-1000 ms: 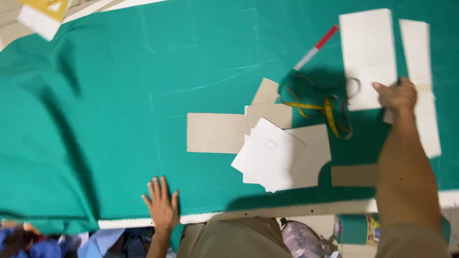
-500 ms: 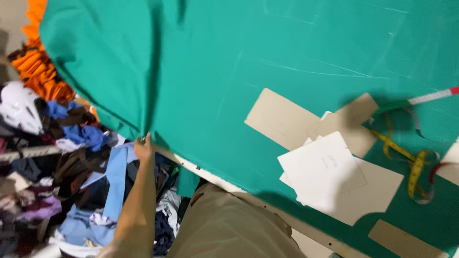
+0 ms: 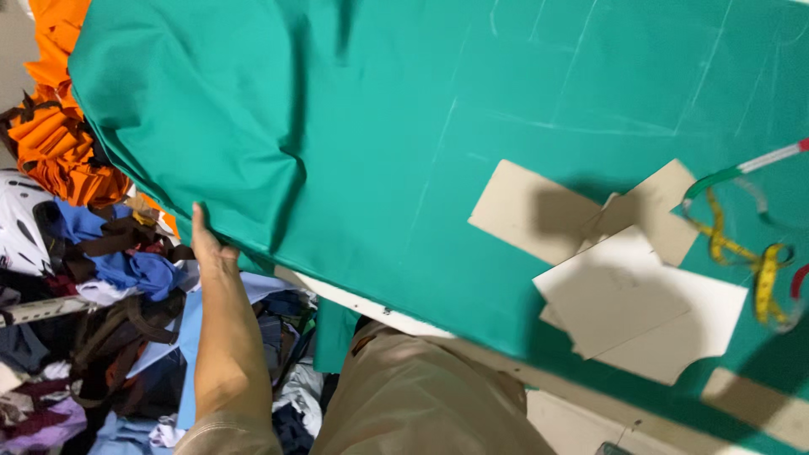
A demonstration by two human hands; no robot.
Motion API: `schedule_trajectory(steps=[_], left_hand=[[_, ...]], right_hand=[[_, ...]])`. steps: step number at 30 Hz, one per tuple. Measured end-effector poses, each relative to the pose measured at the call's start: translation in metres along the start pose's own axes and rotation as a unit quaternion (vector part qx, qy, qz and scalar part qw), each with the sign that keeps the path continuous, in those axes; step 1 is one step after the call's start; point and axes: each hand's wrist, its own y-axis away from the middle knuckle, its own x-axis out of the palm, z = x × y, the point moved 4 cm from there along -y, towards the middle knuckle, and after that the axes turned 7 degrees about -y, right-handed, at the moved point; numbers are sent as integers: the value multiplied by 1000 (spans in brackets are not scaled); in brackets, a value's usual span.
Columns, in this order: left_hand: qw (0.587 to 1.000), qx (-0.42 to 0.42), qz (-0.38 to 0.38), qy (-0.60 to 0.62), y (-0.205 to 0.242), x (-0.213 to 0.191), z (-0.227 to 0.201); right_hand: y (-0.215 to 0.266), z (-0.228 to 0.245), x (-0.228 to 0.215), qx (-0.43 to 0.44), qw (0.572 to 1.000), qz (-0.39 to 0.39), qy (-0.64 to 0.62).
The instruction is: The person places paper pattern pieces on a green fabric and traces their outlines with chalk. They use a measuring tape to mark a short distance and then continue tracing multiple pattern pieces, including rectangular and curved shapes, across the fabric surface.
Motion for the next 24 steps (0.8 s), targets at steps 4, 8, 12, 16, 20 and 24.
schedule_trajectory(steps=[4, 8, 12, 16, 20, 24], left_hand=[[989, 95, 80, -74, -13, -4, -50], [962, 191, 146, -131, -9, -31, -67], [940, 185, 112, -262, -23, -91, -47], [916, 183, 126, -335, -44, -115, -34], [756, 305, -24, -579, -23, -97, -51], [789, 413, 209, -404, 55, 0, -15]], right_hand=[[90, 37, 40, -1, 995, 59, -79], [205, 134, 115, -231, 954, 191, -22], [363, 168, 256, 178, 931, 277, -158], [440, 200, 316, 4, 968, 237, -80], [460, 217, 321, -92, 979, 154, 95], [467, 226, 304, -153, 983, 67, 79]])
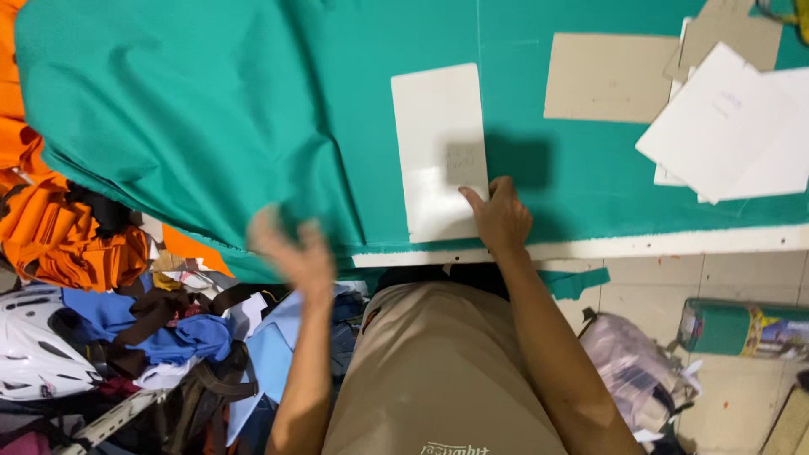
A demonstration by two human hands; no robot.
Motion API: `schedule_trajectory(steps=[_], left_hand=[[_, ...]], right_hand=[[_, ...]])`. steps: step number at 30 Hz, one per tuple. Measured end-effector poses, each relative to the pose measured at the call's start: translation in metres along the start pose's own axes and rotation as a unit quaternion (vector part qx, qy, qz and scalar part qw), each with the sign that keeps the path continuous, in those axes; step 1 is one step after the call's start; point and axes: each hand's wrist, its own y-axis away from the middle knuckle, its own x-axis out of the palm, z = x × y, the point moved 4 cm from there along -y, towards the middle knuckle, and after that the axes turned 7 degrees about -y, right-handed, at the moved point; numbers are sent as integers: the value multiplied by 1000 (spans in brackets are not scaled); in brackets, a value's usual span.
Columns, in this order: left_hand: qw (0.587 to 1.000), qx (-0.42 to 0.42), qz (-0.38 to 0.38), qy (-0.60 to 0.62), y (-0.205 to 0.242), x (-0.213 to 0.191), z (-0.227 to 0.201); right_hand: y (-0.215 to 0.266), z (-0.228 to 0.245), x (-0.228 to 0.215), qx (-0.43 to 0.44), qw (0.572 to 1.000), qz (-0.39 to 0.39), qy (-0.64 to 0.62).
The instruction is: The person places paper pattern pieces on a green fabric and traces their outlines with chalk. They use a measuring tape to mark a short distance and then continue tracing multiple pattern pieces, including rectangular and curved shapes, across the fabric surface.
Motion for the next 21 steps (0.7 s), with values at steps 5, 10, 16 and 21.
schedule_trajectory(steps=[5, 10, 16, 21], left_hand=[[882, 257, 372, -129, 2, 132, -81], [791, 370, 432, -225, -4, 162, -75], [777, 380, 443, -234, 2, 162, -51], [771, 389, 441, -246, 1, 166, -51]], right_hand=[[28, -26, -38, 89, 972, 23, -218], [72, -22, -62, 114, 960, 35, -253], [103, 14, -57, -58, 993, 4, -107], [106, 32, -44, -173, 985, 12, -21]])
